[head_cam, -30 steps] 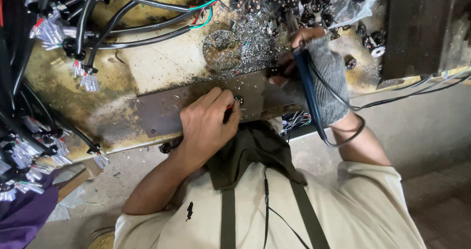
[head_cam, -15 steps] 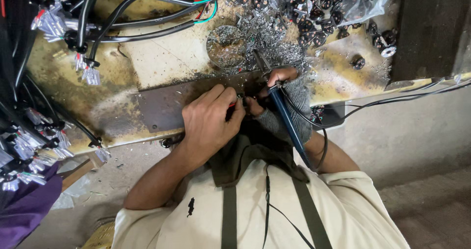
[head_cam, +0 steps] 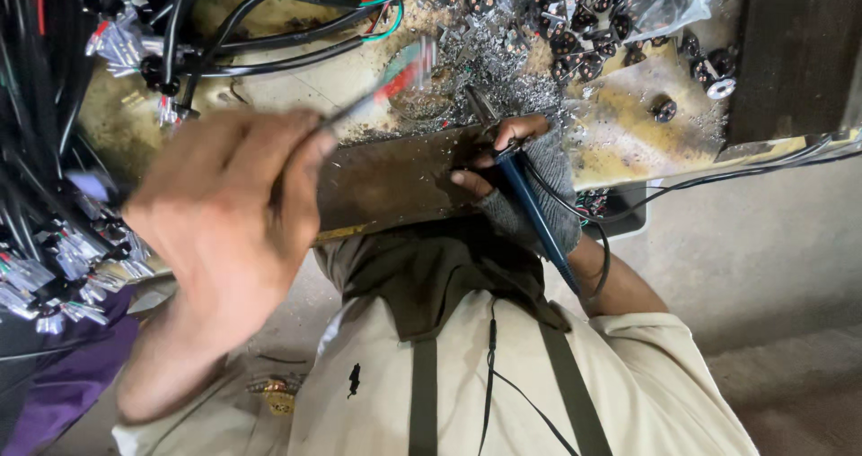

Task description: The person solders multiple small wires to black plastic connectors using a soldering iron. They repeatedly pick up a connector, apply solder to wire ends, and place the finished units on the workbench.

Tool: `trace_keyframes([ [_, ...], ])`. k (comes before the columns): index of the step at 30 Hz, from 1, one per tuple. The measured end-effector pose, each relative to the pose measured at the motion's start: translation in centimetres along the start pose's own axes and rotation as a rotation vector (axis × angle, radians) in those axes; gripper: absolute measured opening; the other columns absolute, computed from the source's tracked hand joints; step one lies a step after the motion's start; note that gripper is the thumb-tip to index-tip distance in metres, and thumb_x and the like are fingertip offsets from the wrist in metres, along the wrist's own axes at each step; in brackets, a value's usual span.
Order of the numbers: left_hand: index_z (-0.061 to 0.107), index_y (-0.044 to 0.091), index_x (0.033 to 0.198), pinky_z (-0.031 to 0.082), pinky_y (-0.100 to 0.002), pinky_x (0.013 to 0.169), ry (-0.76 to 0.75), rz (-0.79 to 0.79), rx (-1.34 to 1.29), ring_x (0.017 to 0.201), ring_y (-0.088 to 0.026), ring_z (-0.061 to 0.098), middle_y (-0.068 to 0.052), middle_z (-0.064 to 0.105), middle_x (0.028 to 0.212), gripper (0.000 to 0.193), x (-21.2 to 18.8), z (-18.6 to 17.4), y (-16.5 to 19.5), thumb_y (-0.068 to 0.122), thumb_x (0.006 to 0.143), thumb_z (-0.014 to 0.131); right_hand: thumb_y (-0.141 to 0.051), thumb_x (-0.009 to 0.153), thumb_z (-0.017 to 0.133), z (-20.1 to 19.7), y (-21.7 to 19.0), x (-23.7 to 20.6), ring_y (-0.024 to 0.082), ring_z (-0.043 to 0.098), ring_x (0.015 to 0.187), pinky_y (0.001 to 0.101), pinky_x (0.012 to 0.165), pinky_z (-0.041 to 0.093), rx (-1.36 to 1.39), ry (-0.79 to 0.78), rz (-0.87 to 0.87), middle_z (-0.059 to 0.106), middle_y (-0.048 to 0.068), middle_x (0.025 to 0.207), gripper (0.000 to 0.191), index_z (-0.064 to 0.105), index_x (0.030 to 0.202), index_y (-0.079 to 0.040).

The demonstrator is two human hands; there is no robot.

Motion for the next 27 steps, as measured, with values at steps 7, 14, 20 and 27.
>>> trace_keyframes([
  [7, 0.063, 0.001, 0.144, 0.047, -0.044, 0.094, 0.094, -0.305, 0.777, 0.121, -0.031, 0.058, -0.015, 0.058, 0.132, 0.066, -2.2, 0.7, -7.0, 0.027, 0.087, 0.081, -0.009, 0.086, 0.09, -0.3, -1.0, -0.5, 0.012, 0.054, 0.082, 0.0292, 0.081, 0.048, -0.142, 0.065, -0.045, 0.052, 0.0, 0.091, 0.056, 0.042, 0.114, -0.009],
  [14, 0.066, 0.0, 0.096, 0.043, -0.04, 0.065, -0.145, -0.536, 1.029, 0.082, -0.028, 0.063, -0.015, 0.063, 0.106, 0.017, -10.8, 1.9, -18.2, 0.014, 0.089, 0.073, -0.008, 0.09, 0.088, 0.0, -2.0, -0.3, 0.011, 0.056, 0.081, 0.0276, 0.078, 0.05, -0.107, 0.062, -0.072, 0.053, 0.001, 0.091, 0.053, 0.041, 0.114, -0.01],
  [20, 0.066, -0.003, 0.106, 0.049, -0.04, 0.072, 0.329, -0.165, 1.055, 0.082, -0.029, 0.065, -0.014, 0.064, 0.095, 0.019, -9.6, -2.3, -11.2, 0.011, 0.096, 0.071, -0.013, 0.089, 0.089, -0.2, -1.2, -1.1, 0.014, 0.055, 0.075, 0.031, 0.072, 0.048, -0.167, 0.114, -0.107, 0.054, 0.001, 0.086, 0.05, 0.045, 0.11, -0.009],
  [27, 0.068, -0.002, 0.108, 0.051, -0.034, 0.065, 0.895, -0.214, 0.302, 0.076, -0.023, 0.069, -0.014, 0.072, 0.093, 0.007, -10.7, -7.3, -6.3, -0.002, 0.102, 0.064, -0.018, 0.096, 0.083, -0.6, 1.0, -2.3, 0.015, 0.06, 0.078, 0.0315, 0.073, 0.051, -0.116, 0.05, -0.086, 0.063, 0.004, 0.095, 0.031, 0.055, 0.105, -0.009],
])
Point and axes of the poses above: each hand's wrist, its own x-axis towards the middle knuckle, its own z-axis out of the palm, y = z × x, the point moved 10 cm from there along x, towards the middle knuckle
